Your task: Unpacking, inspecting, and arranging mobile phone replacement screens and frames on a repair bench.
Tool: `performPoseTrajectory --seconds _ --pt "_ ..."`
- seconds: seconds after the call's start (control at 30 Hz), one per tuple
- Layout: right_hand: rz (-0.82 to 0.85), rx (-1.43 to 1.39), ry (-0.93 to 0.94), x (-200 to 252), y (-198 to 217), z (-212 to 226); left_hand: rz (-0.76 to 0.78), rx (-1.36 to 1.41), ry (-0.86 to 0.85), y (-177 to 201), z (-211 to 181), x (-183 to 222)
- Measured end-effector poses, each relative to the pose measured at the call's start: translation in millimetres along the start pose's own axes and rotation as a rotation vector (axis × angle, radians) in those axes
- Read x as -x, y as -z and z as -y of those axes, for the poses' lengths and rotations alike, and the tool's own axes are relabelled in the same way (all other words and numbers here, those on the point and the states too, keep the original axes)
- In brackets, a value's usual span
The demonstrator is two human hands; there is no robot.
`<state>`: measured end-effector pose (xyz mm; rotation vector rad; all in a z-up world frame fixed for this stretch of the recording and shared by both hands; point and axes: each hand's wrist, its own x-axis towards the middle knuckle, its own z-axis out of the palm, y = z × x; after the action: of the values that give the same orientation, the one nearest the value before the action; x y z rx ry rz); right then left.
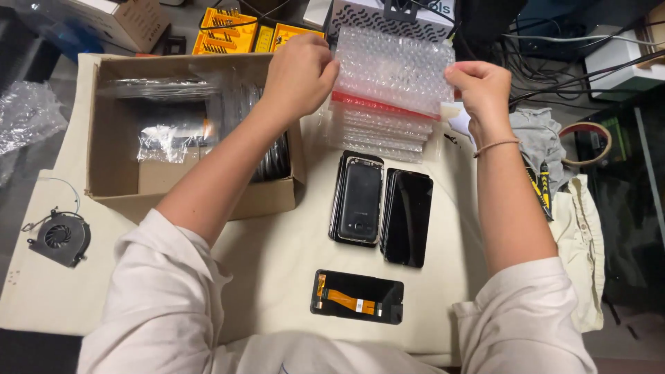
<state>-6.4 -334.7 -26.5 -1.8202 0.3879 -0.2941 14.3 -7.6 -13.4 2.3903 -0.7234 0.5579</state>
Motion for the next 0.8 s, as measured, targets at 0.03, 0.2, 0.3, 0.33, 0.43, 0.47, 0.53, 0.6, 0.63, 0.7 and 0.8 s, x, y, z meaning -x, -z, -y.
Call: performPoseTrajectory --seconds 0.03,0.2,0.3,0.33,0.43,0.47,0.53,0.6,0.63,0.7,0.8 --pt "0.002 0.0 -0.003 -0.2 -1.3 -1.1 0.002 -0.001 0.002 -2.4 0.6 -0.2" --pt "0.032 0.134 -0.076 4.5 -3.1 -9.8 0.26 -0.078 0.136 -5.9 -6.9 2.8" --pt "0.045 0.166 -0.092 4.1 -2.5 -17.2 0.302 -0.12 0.137 -8.7 -5.7 4.2" --pt "0.045 0.166 -0.094 8.2 -3.0 -13.9 0.304 -0.119 0.137 -6.8 -7.3 5.3" --pt "0.047 0.156 -0.141 19.9 -3.9 -3.5 0.342 -0.071 0.16 -2.4 -10.1 7.7" --pt "0.055 0.149 -0.187 23.4 -4.4 -0.6 0.339 -0.047 0.174 -2.5 -9.1 8.8" --pt "0.063 0.141 -0.233 26.9 -4.5 -0.6 0.337 -0.023 0.189 -0.3 -10.7 10.2" --pt "0.055 0.09 -0.211 26.5 -3.5 -6.5 0.377 0.1 0.266 3.9 -16.0 11.2" --pt "0.055 0.091 -0.213 28.5 -2.5 -5.2 0.378 0.1 0.266 4.5 -16.1 12.4" --pt "0.056 0.154 -0.207 32.9 -0.2 -2.4 0.362 0.092 0.269 5.6 -16.3 14.7" --pt "0.06 0.212 -0.231 40.0 0.9 3.5 0.351 0.044 0.22 2.6 -13.1 18.2"
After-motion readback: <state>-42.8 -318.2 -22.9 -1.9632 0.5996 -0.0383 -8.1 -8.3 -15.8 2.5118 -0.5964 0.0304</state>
